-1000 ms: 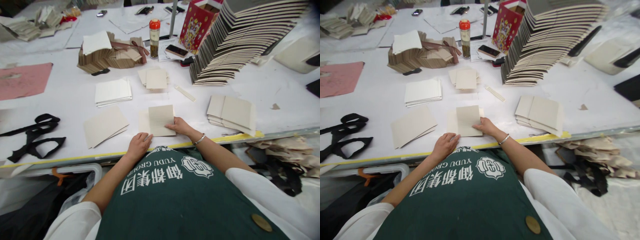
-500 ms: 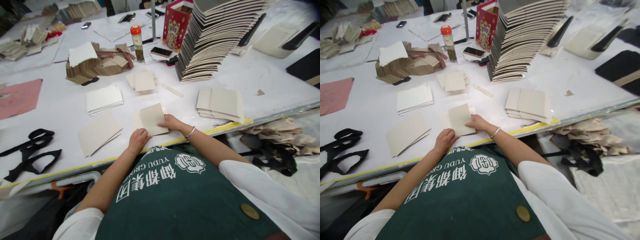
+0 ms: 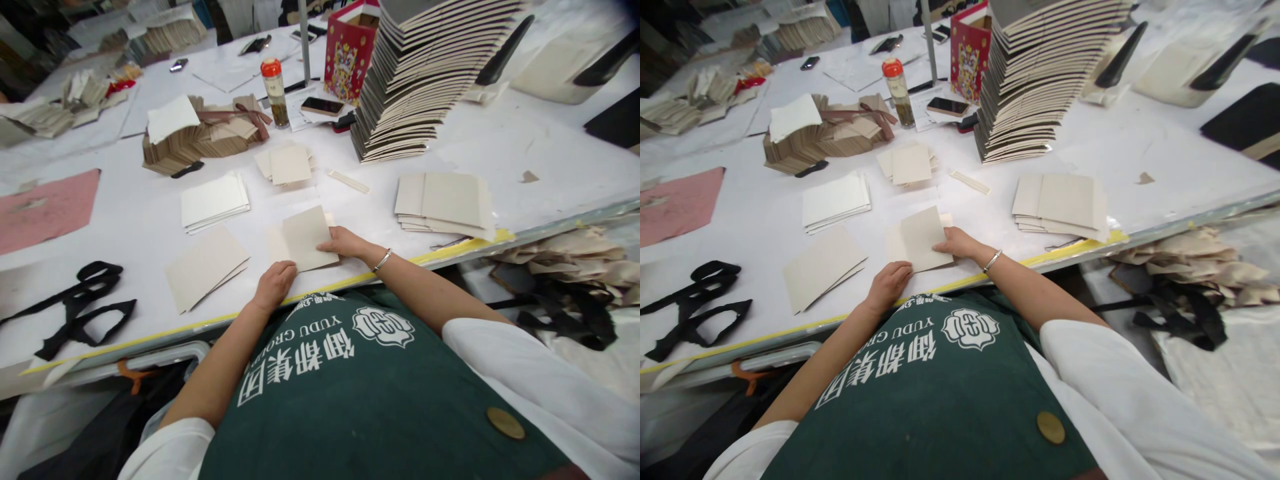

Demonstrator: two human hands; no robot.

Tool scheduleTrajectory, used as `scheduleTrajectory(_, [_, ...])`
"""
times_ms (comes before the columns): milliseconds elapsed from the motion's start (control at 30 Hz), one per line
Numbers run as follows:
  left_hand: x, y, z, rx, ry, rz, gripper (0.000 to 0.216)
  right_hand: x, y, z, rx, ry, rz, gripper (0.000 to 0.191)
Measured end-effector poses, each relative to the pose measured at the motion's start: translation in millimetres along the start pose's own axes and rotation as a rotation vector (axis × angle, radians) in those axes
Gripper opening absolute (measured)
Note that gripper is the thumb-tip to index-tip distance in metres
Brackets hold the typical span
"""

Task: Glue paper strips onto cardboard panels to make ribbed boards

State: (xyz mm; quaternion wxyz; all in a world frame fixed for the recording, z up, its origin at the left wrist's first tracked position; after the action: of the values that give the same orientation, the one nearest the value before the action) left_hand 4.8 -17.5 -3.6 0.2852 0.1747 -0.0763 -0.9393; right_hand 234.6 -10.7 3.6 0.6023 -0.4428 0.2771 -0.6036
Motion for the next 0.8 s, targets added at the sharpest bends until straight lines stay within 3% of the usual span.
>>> scheduleTrajectory(200, [-21, 11, -3, -0.216, -0.071, 0.004, 0.025, 2, -5, 0, 0.093, -0.005, 0.007, 0.028])
scheduleTrajectory(367, [-19, 9, -8, -0.22, -0.023, -0.063, 0.024, 1, -11, 8, 0.159, -0.06, 0.02, 0.028])
scheduleTrajectory(500, [-17, 6, -9, -0.253, -0.041, -0.099, 0.027, 0, -16, 22, 0.337, -0.133, 0.038, 0.026])
scheduleTrajectory(667, [-17, 6, -9, -0.23, -0.053, -0.093, 0.026, 1, -17, 33, 0.572, -0.093, 0.062, 0.022])
scheduleTrajectory(800, [-21, 12, -3, -0.268, -0.07, -0.098, 0.024, 1, -13, 31, 0.606, -0.074, 0.078, 0.02])
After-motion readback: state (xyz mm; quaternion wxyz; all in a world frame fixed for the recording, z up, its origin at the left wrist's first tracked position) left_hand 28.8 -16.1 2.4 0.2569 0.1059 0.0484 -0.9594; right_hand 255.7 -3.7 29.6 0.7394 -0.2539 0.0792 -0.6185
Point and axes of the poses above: each hand's wrist, its own x-axis away from the middle knuckle, its own z-axis out of the back of the hand, y = z × x, the point moved 1 cm from there along -x, towards the middle knuckle, and after that the axes turned 3 degrees about x, right-handed, at the moved point
